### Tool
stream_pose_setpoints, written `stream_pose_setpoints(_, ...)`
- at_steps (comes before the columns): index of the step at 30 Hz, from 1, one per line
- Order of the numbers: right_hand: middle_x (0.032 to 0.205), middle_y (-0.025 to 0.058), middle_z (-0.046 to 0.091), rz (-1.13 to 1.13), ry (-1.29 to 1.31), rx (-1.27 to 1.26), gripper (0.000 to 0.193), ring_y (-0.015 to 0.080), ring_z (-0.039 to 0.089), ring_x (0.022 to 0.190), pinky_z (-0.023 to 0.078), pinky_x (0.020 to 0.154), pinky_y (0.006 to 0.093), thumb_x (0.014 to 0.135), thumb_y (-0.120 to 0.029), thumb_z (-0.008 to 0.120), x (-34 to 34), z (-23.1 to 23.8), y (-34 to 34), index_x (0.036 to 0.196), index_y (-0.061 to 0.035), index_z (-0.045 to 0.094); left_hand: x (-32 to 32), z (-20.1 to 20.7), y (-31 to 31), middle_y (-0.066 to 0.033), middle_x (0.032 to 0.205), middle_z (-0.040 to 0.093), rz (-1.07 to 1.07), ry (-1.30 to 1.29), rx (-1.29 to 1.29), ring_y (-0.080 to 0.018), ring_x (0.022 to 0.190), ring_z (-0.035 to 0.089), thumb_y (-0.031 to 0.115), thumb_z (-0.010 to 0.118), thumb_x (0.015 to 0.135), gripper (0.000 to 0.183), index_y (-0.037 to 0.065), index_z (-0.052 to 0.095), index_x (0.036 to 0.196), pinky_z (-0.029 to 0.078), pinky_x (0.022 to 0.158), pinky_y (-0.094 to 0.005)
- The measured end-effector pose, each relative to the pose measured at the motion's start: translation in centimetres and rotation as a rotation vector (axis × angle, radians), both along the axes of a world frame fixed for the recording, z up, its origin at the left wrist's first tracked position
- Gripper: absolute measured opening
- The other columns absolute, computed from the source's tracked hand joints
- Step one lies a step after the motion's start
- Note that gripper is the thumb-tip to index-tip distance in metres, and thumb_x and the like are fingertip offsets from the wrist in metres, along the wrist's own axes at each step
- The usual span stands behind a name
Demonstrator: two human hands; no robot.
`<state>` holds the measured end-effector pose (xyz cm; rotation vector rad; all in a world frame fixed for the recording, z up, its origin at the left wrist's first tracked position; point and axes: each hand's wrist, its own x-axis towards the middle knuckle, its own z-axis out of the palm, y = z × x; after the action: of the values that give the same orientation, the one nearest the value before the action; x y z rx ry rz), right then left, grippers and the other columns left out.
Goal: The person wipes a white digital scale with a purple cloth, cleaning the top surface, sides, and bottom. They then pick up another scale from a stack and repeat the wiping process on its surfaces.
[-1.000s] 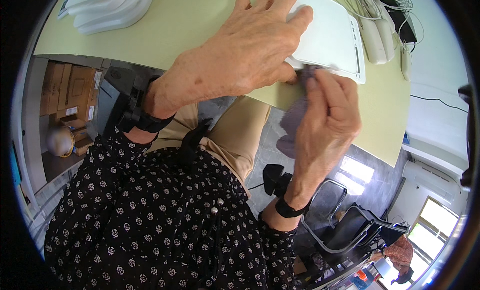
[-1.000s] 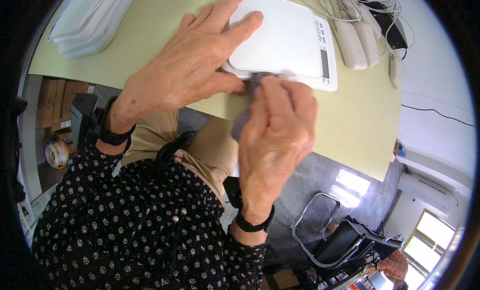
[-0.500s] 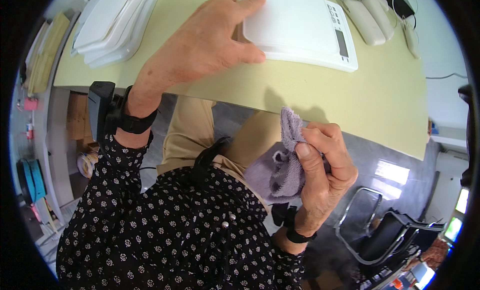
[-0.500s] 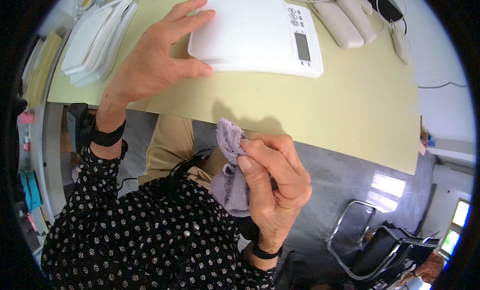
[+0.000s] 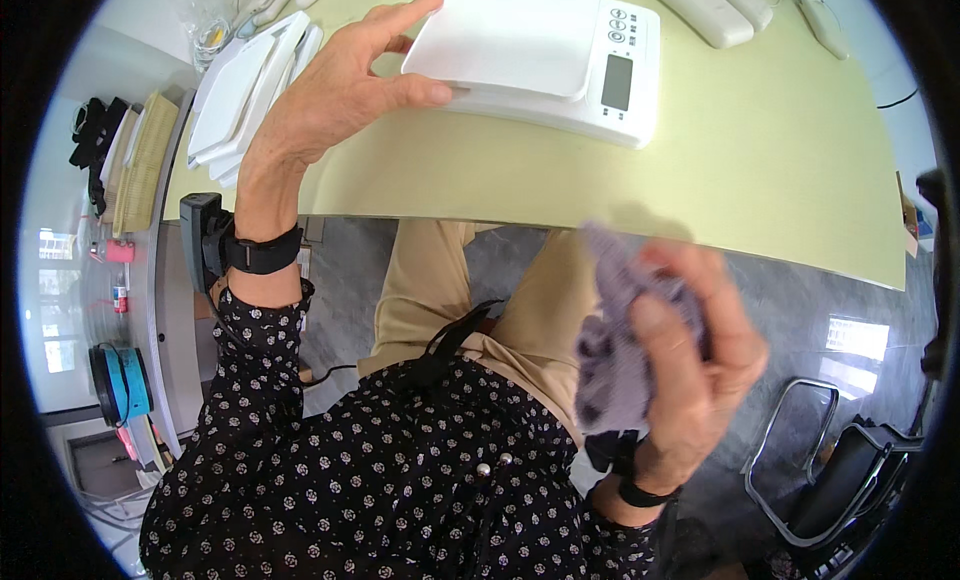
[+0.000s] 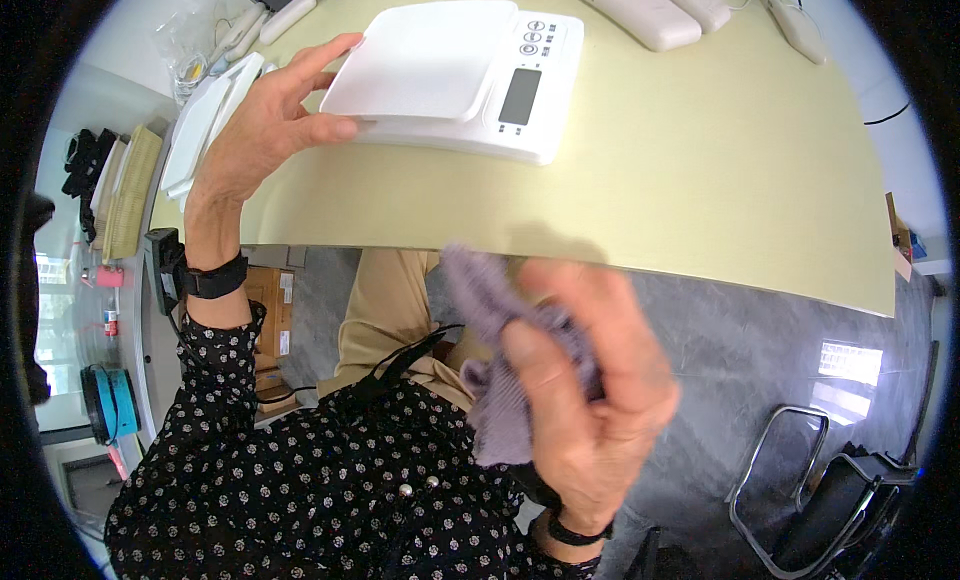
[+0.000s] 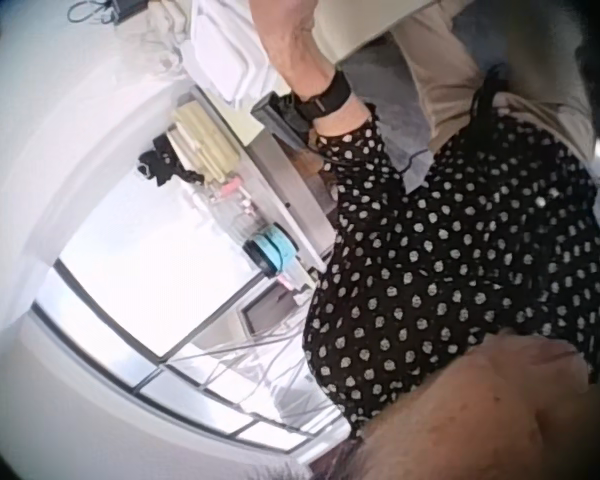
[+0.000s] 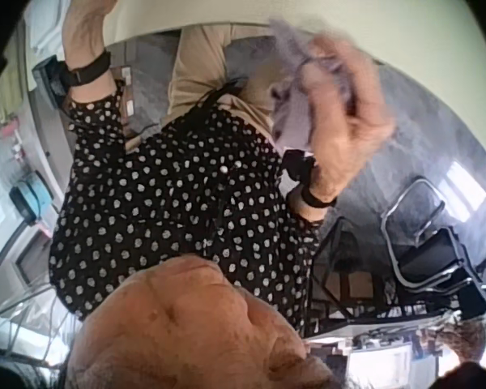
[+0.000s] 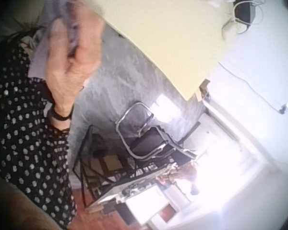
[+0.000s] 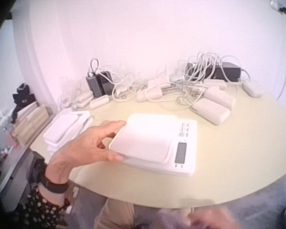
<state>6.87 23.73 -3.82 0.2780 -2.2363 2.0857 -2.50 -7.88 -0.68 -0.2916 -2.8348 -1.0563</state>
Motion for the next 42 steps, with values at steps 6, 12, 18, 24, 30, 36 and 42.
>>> stream_pose_setpoints(6, 0.113, 0.0216, 0.070, -0.022, -0.068, 0.275, 0.050, 0.0214, 0.066, 0.092, 0.053, 0.081, 0.0317, 0.090, -0.008, 0.061, -5.3, 2.7, -1.0, 0.136, 0.0091, 0.056, -1.6, 0.8, 0.1, -0.0153, 0.092, 0.068, 0.101, -0.089, 0.002, -0.0182, 0.094, 0.060, 0.041, 0.075, 0.091, 0.069, -0.015, 0.058, 0.128, 0.048, 0.090, -0.0313)
stream_pose_setpoints(12, 0.111, 0.0207, 0.072, -0.036, 0.019, 0.108, 0.048, 0.0170, 0.063, 0.078, 0.052, 0.072, 0.0327, 0.092, -0.006, 0.061, -5.5, 2.1, -2.4, 0.136, 0.0078, 0.053, -3.7, -0.4, 0.9, -0.0090, 0.093, 0.067, 0.241, -0.025, 0.071, -0.0144, 0.092, 0.060, 0.043, 0.076, 0.091, 0.070, -0.018, 0.061, 0.123, 0.046, 0.082, -0.0251)
stream_pose_setpoints(18, 0.128, 0.0127, 0.067, -0.106, 0.065, -0.109, 0.054, 0.0104, 0.055, 0.077, 0.050, 0.075, 0.0279, 0.088, 0.001, 0.066, -3.2, 2.5, -4.1, 0.141, 0.0049, 0.055, -3.8, 0.6, 0.6, -0.0035, 0.072, 0.065, 0.248, -0.358, 0.788, -0.0120, 0.054, 0.057, 0.037, 0.075, 0.094, 0.035, 0.002, 0.071, 0.092, 0.039, 0.041, -0.0290)
stream_pose_setpoints(24, 0.129, 0.0158, 0.066, -0.068, 0.059, -0.315, 0.053, 0.0128, 0.058, 0.093, 0.048, 0.079, 0.0259, 0.089, 0.001, 0.063, -2.5, 2.5, -4.8, 0.141, 0.0071, 0.055, -3.6, 0.3, -0.1, -0.0094, 0.076, 0.066, 0.195, -0.572, 1.196, -0.0193, 0.057, 0.060, 0.027, 0.076, 0.094, 0.028, 0.000, 0.069, 0.096, 0.044, 0.044, -0.0311)
stream_pose_setpoints(30, 0.123, 0.0165, 0.070, -0.181, 0.032, -0.340, 0.041, 0.0202, 0.066, 0.110, 0.051, 0.100, 0.0345, 0.091, -0.001, 0.059, -3.3, 0.3, -4.1, 0.131, 0.0095, 0.062, -3.4, -0.1, 0.3, -0.0131, 0.081, 0.069, 0.218, -0.548, 1.230, -0.0216, 0.054, 0.062, 0.027, 0.076, 0.094, 0.033, -0.004, 0.069, 0.101, 0.047, 0.042, -0.0326)
stream_pose_setpoints(36, 0.117, 0.0145, 0.072, -0.170, 0.032, -0.311, 0.035, 0.0176, 0.067, 0.103, 0.053, 0.095, 0.0326, 0.094, -0.002, 0.061, -3.0, -0.4, -4.1, 0.126, 0.0098, 0.065, -3.0, -0.2, 0.6, -0.0178, 0.081, 0.071, 0.165, -0.505, 1.197, -0.0231, 0.049, 0.063, 0.026, 0.074, 0.093, 0.038, -0.010, 0.068, 0.104, 0.040, 0.036, -0.0305)
stream_pose_setpoints(42, 0.109, 0.0151, 0.074, -0.189, 0.073, -0.284, 0.027, 0.0193, 0.071, 0.096, 0.058, 0.088, 0.0333, 0.096, -0.003, 0.060, -3.1, -0.3, -4.6, 0.119, 0.0090, 0.067, -2.3, 0.1, 1.1, -0.0187, 0.077, 0.070, 0.214, -0.419, 1.136, -0.0225, 0.049, 0.063, 0.026, 0.072, 0.093, 0.039, -0.013, 0.068, 0.099, 0.038, 0.036, -0.0307)
